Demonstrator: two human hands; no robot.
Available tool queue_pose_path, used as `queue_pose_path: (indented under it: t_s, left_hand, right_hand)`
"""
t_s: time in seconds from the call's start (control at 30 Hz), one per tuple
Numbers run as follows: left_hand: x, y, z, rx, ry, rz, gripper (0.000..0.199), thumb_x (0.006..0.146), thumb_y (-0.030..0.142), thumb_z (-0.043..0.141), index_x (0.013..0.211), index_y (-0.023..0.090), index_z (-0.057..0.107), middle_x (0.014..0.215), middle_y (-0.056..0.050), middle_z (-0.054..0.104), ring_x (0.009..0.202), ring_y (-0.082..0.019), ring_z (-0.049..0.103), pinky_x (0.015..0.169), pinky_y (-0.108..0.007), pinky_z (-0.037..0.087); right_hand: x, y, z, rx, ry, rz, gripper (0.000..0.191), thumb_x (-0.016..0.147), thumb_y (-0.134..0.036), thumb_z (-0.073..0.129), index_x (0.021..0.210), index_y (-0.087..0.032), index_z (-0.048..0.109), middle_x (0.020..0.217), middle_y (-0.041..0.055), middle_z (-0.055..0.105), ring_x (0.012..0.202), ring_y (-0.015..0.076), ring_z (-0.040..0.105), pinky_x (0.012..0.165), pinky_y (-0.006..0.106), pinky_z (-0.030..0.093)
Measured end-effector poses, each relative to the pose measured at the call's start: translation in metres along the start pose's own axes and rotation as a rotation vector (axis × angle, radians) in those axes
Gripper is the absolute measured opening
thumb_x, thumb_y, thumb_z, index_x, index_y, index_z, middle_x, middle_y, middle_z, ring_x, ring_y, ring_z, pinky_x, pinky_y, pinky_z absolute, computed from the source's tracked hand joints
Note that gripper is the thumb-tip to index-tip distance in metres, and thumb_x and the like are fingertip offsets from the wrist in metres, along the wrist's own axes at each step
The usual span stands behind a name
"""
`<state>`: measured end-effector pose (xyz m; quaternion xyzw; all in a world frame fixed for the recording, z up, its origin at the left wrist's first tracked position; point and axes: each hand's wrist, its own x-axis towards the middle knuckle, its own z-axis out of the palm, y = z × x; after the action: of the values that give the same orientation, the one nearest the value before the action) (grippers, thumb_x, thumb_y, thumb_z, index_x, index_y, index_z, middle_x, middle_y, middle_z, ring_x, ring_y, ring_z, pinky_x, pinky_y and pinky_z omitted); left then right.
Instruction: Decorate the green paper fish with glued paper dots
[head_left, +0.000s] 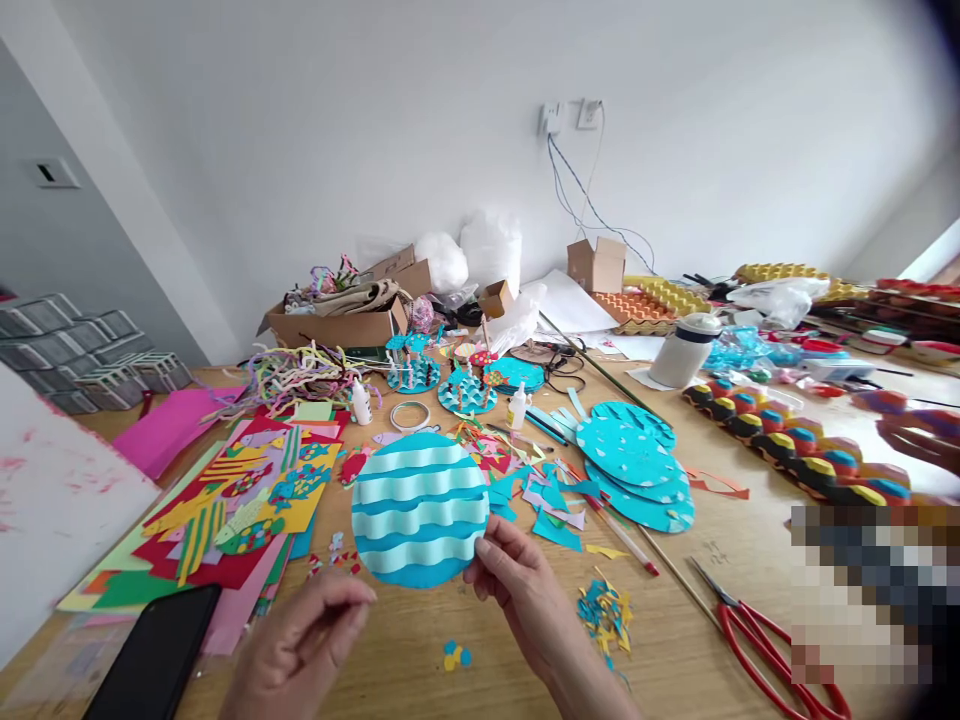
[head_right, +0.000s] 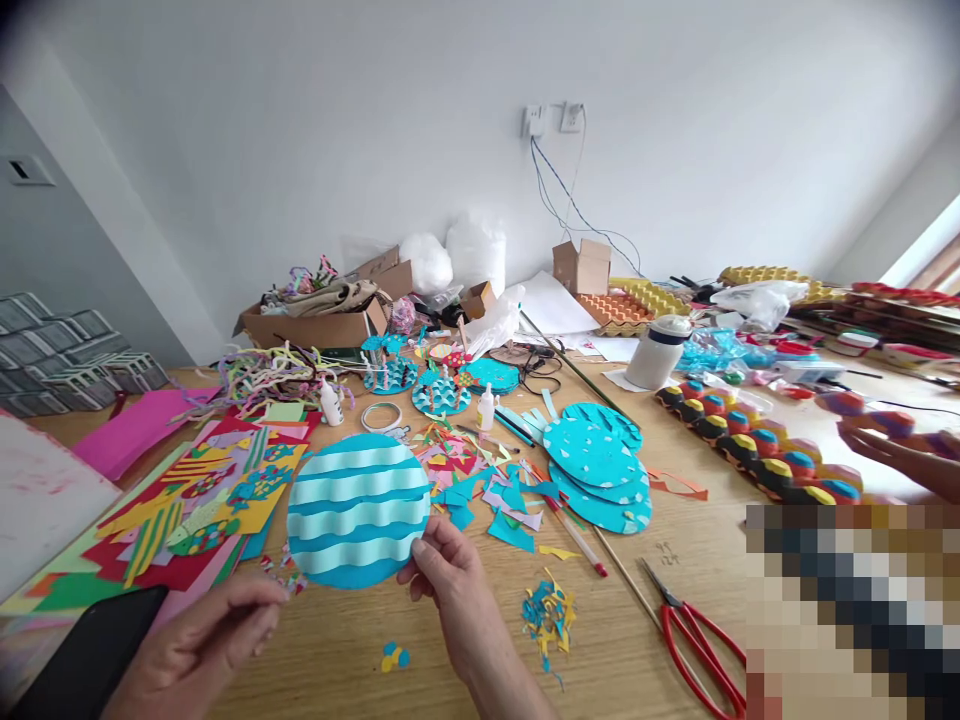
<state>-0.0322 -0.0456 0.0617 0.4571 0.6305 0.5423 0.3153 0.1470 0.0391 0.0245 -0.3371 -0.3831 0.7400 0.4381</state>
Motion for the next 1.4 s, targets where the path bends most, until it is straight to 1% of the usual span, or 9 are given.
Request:
queue_pose_path:
  t_s: [0.17,0.3,0.43,0.5,0.7,1.0,1.13,1.23,1.4]
  left_hand:
    - [0.023,0.0,-0.021,0.114,0.08,0.208,0.01,0.061,0.036,0.069,0.067,0.028,0.069,0.07,-0.002,0.064,0.069,-0.021,0.058,0.065,-0.025,0.048]
    - [0.021,-0.018,-0.022,0.284,0.04,0.373,0.009,0.067,0.027,0.065,0.074,0.029,0.07,0.074,-0.002,0.067,0.073,-0.02,0.061,0.07,-0.024,0.048]
    - [0.002,-0.044,-0.001,0.513,-0.327,0.637,0.027,0.077,0.015,0.05,0.094,0.029,0.066,0.084,-0.002,0.069,0.077,-0.017,0.063,0.07,-0.02,0.049]
    - [-0.008,-0.059,0.013,0.664,-0.551,0.752,0.038,0.078,0.01,0.046,0.109,0.028,0.059,0.099,-0.001,0.067,0.095,-0.017,0.059,0.085,-0.024,0.045]
    - [-0.017,-0.089,0.034,0.952,-0.746,0.961,0.061,0.075,0.023,0.056,0.132,0.019,0.034,0.132,-0.007,0.047,0.121,-0.025,0.039,0.1,-0.041,0.031]
    - [-0.01,-0.088,0.023,1.013,-0.609,0.901,0.061,0.081,0.012,0.044,0.137,0.021,0.022,0.135,-0.005,0.043,0.122,-0.02,0.038,0.103,-0.037,0.027]
    - [-0.018,-0.09,0.037,0.998,-0.761,1.013,0.071,0.08,0.036,0.051,0.139,0.016,0.016,0.136,-0.009,0.041,0.123,-0.023,0.037,0.103,-0.039,0.024]
    - [-0.018,-0.097,0.043,1.043,-0.723,1.081,0.076,0.08,0.046,0.049,0.138,0.013,0.015,0.133,-0.011,0.045,0.121,-0.022,0.04,0.102,-0.036,0.024]
    - [-0.01,-0.107,0.038,1.119,-0.534,1.299,0.046,0.084,0.014,0.041,0.129,0.014,0.039,0.123,-0.003,0.056,0.115,-0.016,0.044,0.102,-0.029,0.023]
  right_hand:
    - [-0.006,0.002,-0.009,-0.05,0.005,0.039,0.026,0.07,-0.041,0.064,0.072,-0.016,0.059,0.054,-0.001,0.056,0.049,0.008,0.043,0.049,0.02,0.028]
    - [-0.016,-0.002,-0.03,-0.075,0.079,0.042,0.025,0.07,-0.039,0.065,0.072,-0.015,0.059,0.055,-0.0003,0.056,0.049,0.0083,0.043,0.049,0.02,0.029]
    - [-0.025,-0.012,-0.054,-0.016,0.242,-0.016,0.023,0.066,-0.037,0.069,0.074,-0.017,0.061,0.055,-0.0005,0.055,0.051,0.0099,0.045,0.048,0.021,0.031]
    - [-0.029,-0.017,-0.062,0.004,0.291,-0.031,0.024,0.064,-0.035,0.071,0.075,-0.017,0.061,0.056,-0.0005,0.054,0.052,0.0106,0.046,0.048,0.021,0.033]
    - [-0.038,-0.026,-0.077,-0.013,0.353,-0.092,0.021,0.065,-0.034,0.07,0.076,-0.017,0.062,0.057,-0.0004,0.054,0.053,0.0106,0.046,0.048,0.02,0.034]
    - [-0.053,-0.034,-0.096,-0.017,0.438,-0.124,0.016,0.063,-0.031,0.071,0.07,-0.019,0.062,0.058,-0.0016,0.052,0.054,0.0114,0.046,0.05,0.022,0.036]
    - [-0.057,-0.031,-0.097,-0.052,0.413,-0.078,0.019,0.063,-0.034,0.071,0.07,-0.018,0.063,0.06,-0.001,0.053,0.056,0.0108,0.045,0.051,0.022,0.036]
    - [-0.059,-0.027,-0.097,-0.081,0.402,-0.054,0.021,0.064,-0.036,0.071,0.075,-0.019,0.064,0.061,-0.0008,0.054,0.057,0.0104,0.045,0.053,0.021,0.036]
    - [-0.063,-0.02,-0.095,-0.162,0.331,-0.034,0.022,0.069,-0.04,0.066,0.074,-0.019,0.063,0.06,-0.0002,0.053,0.056,0.0103,0.043,0.051,0.021,0.033]
